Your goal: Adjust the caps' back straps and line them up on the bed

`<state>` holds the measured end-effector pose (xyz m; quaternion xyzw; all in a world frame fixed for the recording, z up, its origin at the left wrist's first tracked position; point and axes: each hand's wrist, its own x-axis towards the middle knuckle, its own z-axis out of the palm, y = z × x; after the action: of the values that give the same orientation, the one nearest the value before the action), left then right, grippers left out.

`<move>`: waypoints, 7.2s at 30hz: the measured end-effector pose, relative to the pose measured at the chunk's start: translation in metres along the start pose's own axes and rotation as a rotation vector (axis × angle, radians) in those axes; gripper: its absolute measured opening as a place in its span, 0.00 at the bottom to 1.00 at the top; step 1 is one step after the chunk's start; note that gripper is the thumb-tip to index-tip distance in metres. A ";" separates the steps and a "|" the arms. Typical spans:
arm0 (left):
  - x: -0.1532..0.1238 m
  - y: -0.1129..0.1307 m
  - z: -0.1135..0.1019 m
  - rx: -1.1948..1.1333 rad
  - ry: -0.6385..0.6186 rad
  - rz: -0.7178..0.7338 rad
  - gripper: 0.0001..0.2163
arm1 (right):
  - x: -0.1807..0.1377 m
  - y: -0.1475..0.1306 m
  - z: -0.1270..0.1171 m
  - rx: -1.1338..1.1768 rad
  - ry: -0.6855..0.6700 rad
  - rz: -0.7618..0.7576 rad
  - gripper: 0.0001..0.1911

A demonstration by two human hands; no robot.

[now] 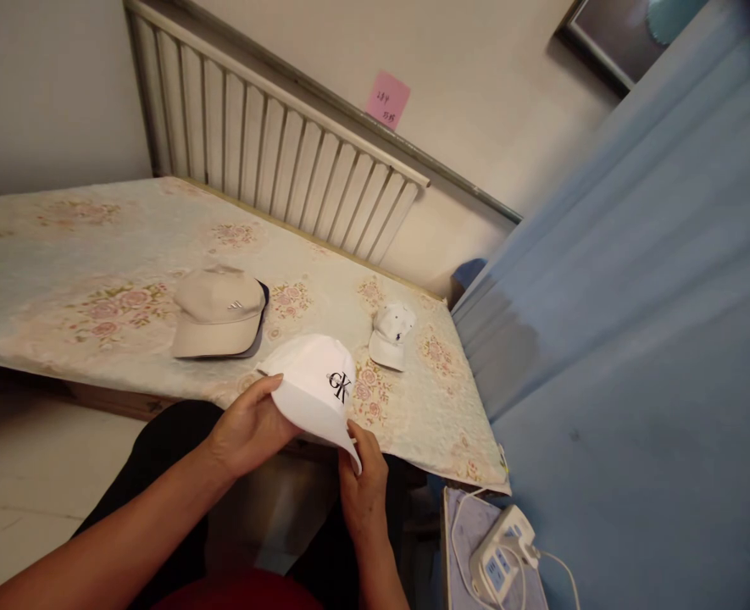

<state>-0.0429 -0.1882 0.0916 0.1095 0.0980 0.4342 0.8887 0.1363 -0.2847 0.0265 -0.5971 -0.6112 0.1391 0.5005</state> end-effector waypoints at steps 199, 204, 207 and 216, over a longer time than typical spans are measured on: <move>0.291 0.008 -0.130 1.093 0.641 0.098 0.34 | 0.089 0.160 0.055 -0.879 -0.195 0.085 0.07; 0.281 0.005 -0.131 1.162 0.640 0.133 0.33 | 0.089 0.158 0.055 -0.888 -0.189 0.093 0.07; 0.267 0.004 -0.135 1.213 0.619 0.156 0.28 | 0.089 0.158 0.055 -0.889 -0.188 0.089 0.07; 0.197 -0.003 -0.161 1.434 0.491 0.230 0.08 | 0.086 0.165 0.058 -0.915 -0.126 0.037 0.08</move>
<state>0.0353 -0.0162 -0.0791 0.5692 0.5386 0.3658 0.5021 0.2071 -0.1450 -0.0882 -0.7578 -0.6283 -0.1003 0.1448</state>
